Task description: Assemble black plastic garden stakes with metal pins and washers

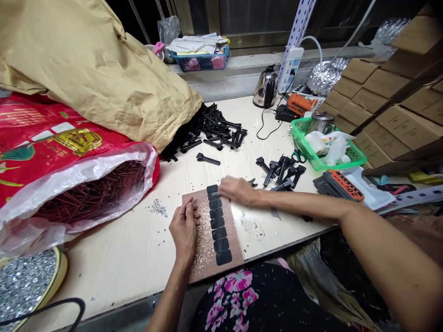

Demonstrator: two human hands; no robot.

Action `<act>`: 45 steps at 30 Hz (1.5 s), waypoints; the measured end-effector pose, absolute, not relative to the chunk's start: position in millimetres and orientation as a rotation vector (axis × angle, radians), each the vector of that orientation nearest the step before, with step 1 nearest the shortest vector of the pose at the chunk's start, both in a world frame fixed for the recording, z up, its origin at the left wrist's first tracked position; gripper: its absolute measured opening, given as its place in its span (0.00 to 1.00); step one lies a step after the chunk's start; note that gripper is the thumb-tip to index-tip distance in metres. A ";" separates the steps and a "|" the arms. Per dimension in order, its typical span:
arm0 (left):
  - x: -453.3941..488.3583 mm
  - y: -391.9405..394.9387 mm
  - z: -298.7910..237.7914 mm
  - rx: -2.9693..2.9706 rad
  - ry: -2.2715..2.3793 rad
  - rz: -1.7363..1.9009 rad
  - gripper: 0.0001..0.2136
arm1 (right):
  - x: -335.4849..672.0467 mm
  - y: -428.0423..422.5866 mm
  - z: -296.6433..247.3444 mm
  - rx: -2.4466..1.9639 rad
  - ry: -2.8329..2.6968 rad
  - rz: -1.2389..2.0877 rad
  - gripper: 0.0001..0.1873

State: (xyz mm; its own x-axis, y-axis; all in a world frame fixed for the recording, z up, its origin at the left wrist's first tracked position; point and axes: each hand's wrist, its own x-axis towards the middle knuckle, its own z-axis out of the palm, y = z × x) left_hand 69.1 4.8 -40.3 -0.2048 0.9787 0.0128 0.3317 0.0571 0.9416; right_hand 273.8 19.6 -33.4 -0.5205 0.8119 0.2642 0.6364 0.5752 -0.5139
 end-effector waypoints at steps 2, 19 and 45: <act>70.0 4.8 -38.7 1.336 1.634 1.166 0.21 | 276.8 25.4 -35.0 -1.016 -2.479 0.397 0.15; 63.9 3.9 -38.8 1.280 1.631 1.131 0.22 | 346.4 22.2 18.6 -1.429 -2.817 0.212 0.12; 115.0 127.7 -41.5 0.470 1.036 1.428 0.21 | 242.1 222.9 -6.9 -1.910 -2.128 0.255 0.10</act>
State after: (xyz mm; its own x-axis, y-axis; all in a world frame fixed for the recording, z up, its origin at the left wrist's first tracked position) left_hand 115.0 127.7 -41.5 -0.1690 0.9399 -0.2968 -0.5740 0.1510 0.8048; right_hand 242.1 222.9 -6.9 -0.0943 0.9922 0.0820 0.9448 0.1152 -0.3068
